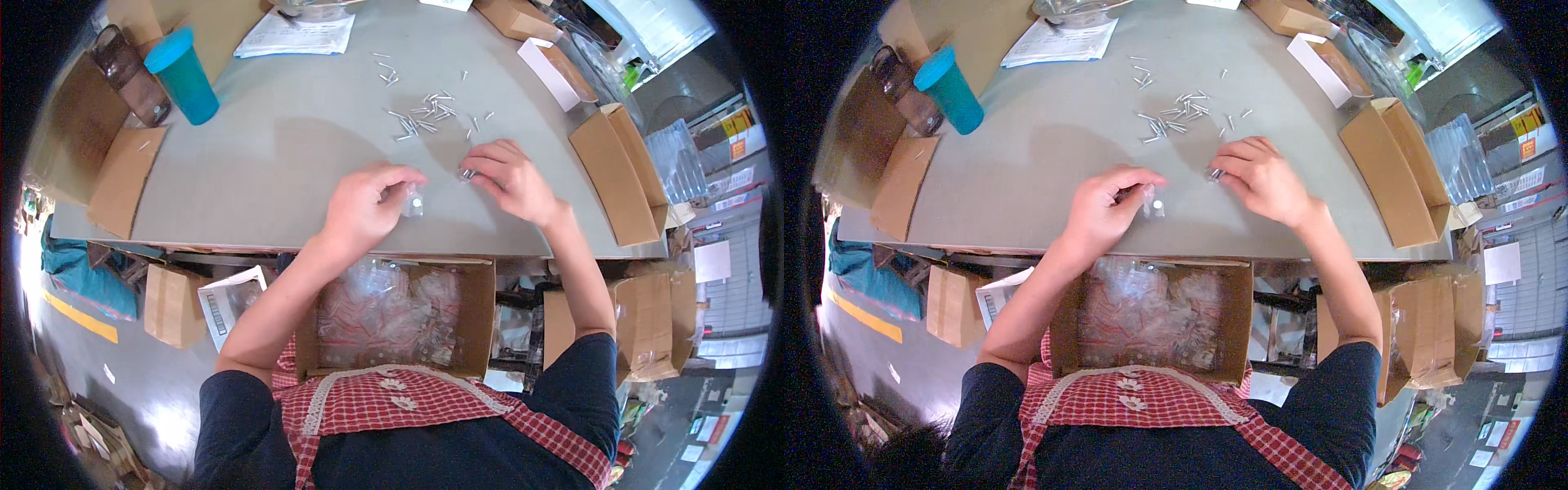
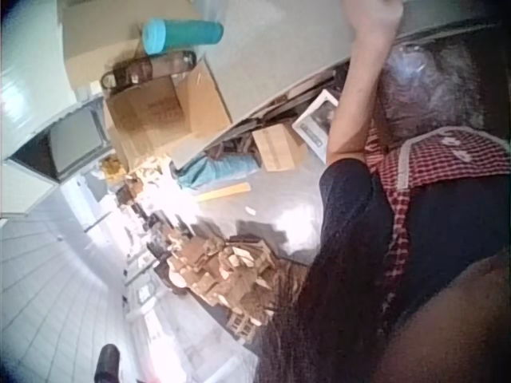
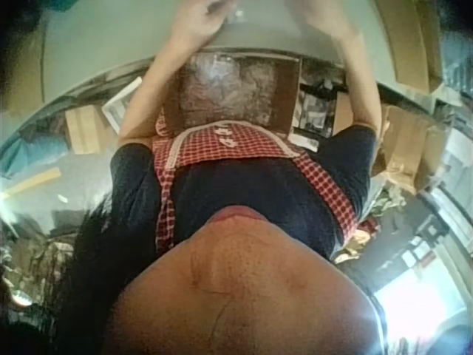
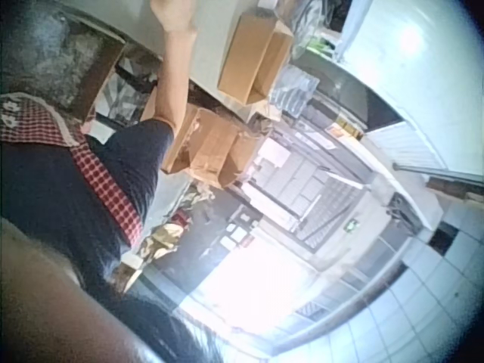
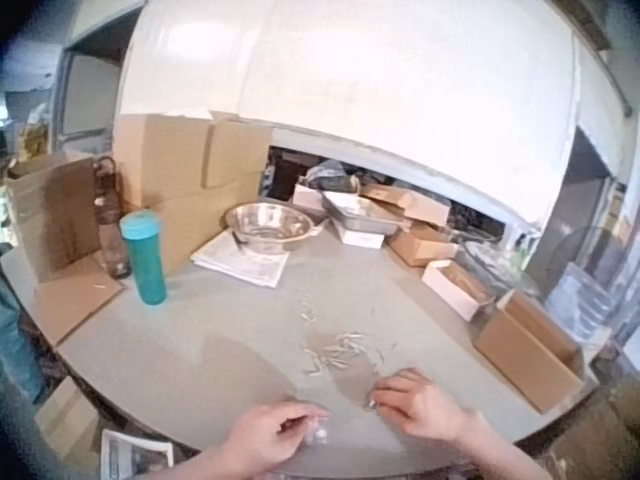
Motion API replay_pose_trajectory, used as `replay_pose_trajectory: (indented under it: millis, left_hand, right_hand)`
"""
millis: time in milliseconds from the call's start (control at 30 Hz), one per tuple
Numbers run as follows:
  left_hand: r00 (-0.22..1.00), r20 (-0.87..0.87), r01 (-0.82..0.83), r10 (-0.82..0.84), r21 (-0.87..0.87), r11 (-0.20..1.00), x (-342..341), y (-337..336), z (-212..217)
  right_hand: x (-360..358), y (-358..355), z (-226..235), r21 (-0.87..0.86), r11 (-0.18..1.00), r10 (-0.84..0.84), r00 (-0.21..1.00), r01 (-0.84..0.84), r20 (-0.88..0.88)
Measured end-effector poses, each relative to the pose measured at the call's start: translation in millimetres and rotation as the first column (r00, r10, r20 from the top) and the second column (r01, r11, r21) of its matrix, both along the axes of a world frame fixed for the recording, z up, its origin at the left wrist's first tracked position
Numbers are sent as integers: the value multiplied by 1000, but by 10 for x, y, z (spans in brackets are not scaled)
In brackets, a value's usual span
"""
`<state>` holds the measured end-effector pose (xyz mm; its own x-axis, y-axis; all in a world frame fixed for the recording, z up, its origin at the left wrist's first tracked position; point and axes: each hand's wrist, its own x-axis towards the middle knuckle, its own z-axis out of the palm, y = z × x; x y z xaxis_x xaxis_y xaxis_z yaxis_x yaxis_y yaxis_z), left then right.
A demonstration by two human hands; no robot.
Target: The user is sorting small metal screws into plastic bags for packaging in a manufacturing setting.
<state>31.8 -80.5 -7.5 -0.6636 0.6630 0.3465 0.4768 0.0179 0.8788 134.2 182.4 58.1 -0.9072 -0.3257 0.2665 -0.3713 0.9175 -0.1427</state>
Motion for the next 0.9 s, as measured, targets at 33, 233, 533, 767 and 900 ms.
replay_pose_trajectory:
  millis: [33,233,533,767,900]
  left_hand:
    - [1000,4,11,-11,0,1000,7,4,10]
    - [982,-168,-96,83,-69,993,52,16,16]
    - [946,-190,-271,262,-21,962,154,-16,157]
    - [977,-102,-179,185,65,982,65,29,35]
    - [972,-149,-189,182,-32,981,59,20,-5]
  right_hand:
    - [34,-18,-18,0,1000,-6,1000,6,-1]
    - [100,-154,-126,20,994,-107,994,107,-32]
    - [133,-315,-293,-134,959,-267,957,252,-114]
    - [95,-343,-263,-266,945,-200,980,192,-4]
    - [142,-366,-258,-227,958,-166,984,177,68]
